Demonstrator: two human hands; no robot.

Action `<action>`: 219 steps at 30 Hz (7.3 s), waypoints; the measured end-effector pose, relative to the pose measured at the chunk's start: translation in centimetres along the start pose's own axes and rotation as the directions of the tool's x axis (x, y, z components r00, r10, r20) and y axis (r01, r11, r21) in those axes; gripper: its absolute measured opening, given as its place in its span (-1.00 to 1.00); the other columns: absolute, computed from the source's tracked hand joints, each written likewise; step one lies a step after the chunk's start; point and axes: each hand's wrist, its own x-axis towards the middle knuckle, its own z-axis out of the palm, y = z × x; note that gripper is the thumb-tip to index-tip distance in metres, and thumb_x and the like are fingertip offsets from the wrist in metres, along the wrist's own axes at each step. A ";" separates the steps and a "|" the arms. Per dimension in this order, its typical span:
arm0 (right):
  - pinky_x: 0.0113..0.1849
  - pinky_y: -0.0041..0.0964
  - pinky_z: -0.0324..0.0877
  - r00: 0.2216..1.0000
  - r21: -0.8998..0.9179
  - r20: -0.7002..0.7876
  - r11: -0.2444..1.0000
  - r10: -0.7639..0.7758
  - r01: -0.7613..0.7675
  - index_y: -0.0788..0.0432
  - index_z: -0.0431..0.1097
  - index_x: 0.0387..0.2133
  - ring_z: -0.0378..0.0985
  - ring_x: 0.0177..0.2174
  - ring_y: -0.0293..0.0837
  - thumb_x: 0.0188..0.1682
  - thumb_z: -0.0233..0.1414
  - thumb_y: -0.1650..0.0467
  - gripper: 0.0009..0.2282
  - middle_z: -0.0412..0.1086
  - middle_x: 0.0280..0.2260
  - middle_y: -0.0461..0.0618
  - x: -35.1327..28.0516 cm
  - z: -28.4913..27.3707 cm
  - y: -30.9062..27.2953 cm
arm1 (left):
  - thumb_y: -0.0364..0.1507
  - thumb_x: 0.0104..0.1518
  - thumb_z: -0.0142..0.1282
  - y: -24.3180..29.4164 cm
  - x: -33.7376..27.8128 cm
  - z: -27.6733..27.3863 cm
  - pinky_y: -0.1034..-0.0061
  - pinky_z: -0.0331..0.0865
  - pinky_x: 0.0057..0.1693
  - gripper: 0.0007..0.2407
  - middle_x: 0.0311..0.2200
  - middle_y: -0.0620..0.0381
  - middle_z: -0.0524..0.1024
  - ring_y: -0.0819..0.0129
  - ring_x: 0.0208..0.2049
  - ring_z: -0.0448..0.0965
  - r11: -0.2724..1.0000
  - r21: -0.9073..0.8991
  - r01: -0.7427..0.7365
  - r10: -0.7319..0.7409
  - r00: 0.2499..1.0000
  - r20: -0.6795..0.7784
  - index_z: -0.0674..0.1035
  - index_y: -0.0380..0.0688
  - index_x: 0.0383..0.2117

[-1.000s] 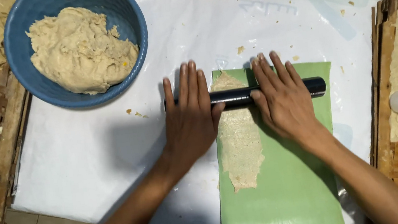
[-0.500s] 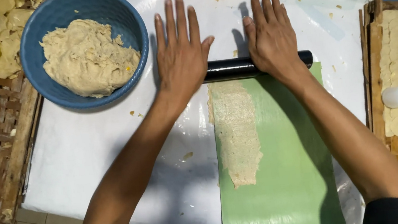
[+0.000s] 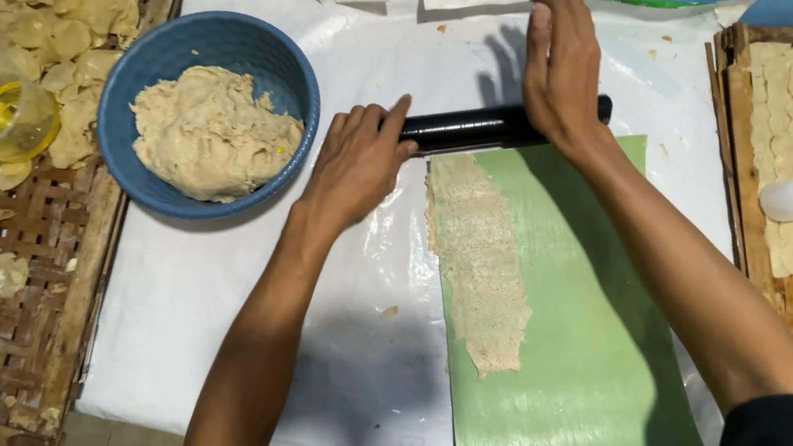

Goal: The recorder is preparing patterned crackers by spreading dough over a stencil and rolling it flat.

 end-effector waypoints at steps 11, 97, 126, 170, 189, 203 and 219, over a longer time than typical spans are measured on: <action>-0.03 -0.10 0.41 0.968 -0.065 0.250 0.998 0.007 0.010 0.17 0.53 -0.11 0.52 -0.05 0.06 0.15 0.10 0.46 -0.89 0.44 -0.11 -0.01 -5.9 -1.9 2.1 | -0.18 0.18 0.19 -2.0 0.0 4.1 0.35 0.37 -0.17 -0.69 -0.38 0.09 0.42 0.18 -0.30 0.47 0.955 0.272 -0.121 0.233 0.872 -0.431 0.54 -0.15 -0.17; -0.46 -0.39 0.39 0.727 -0.053 0.672 0.988 0.143 -0.145 0.44 0.37 0.13 0.30 -0.39 -0.05 -0.02 -0.07 0.57 -0.60 0.24 -0.30 0.18 -12.2 -2.3 -14.0 | -0.35 0.33 0.01 -3.0 -0.1 4.6 0.45 0.30 -0.28 -0.80 -0.48 0.14 0.44 0.35 -0.41 0.35 0.994 0.103 0.028 0.035 0.828 -0.559 0.61 -0.19 -0.35; -0.48 -0.41 0.54 0.697 0.093 0.702 0.952 0.145 -0.292 0.38 0.48 -0.16 0.55 -0.42 -0.11 -0.04 0.07 0.49 -0.79 0.40 -0.06 0.23 -12.7 -4.2 -16.8 | -0.35 0.33 0.01 -2.9 -0.1 4.6 0.46 0.29 -0.31 -0.81 -0.46 0.16 0.46 0.37 -0.42 0.36 0.990 0.138 0.041 0.043 0.829 -0.557 0.63 -0.17 -0.30; -0.26 -0.19 0.45 0.889 -0.261 0.399 0.957 0.224 -0.124 0.12 0.54 -0.29 0.51 -0.30 0.03 -0.03 0.25 0.37 -0.88 0.41 -0.36 0.02 -11.6 -2.9 -2.2 | -0.35 0.38 -0.03 -2.2 -0.3 5.2 0.27 0.37 -0.02 -0.76 -0.35 0.00 0.55 0.16 -0.27 0.58 0.962 0.271 -0.031 0.172 0.838 -0.517 0.61 -0.22 -0.05; -0.13 -0.09 0.43 0.986 -0.140 0.106 0.980 -0.125 0.140 0.24 0.50 -0.02 0.47 -0.17 0.12 0.14 0.08 0.42 -0.80 0.35 -0.18 0.11 -10.5 -7.7 0.1 | -0.35 0.23 0.11 3.5 -4.0 1.7 0.22 0.36 0.03 -0.61 -0.20 -0.07 0.48 0.06 -0.16 0.51 0.940 0.205 -0.272 0.322 0.905 -0.277 0.46 -0.27 0.15; 0.26 0.16 -0.08 0.905 -0.340 0.424 0.932 0.036 0.123 0.36 0.05 0.38 0.06 0.32 0.30 0.29 -0.33 0.21 -0.47 0.11 0.32 0.43 -12.0 -6.9 -0.7 | -0.35 0.33 -0.13 6.9 -7.1 4.2 -0.04 0.10 0.36 -0.54 0.31 -0.41 0.21 -0.22 0.32 0.26 0.925 0.286 -0.250 0.325 0.910 -0.258 0.27 -0.35 0.32; -0.04 -0.04 0.38 0.928 -0.296 0.366 0.936 -0.074 0.192 0.03 0.44 0.16 0.51 -0.12 0.07 0.07 0.05 0.24 -0.61 0.44 0.02 0.06 -16.7 -10.6 -3.0 | -0.36 0.23 0.15 7.6 -8.7 5.1 0.24 0.45 -0.01 -0.68 -0.25 -0.06 0.49 0.11 -0.21 0.58 0.941 0.253 -0.223 0.290 0.919 -0.268 0.49 -0.22 0.06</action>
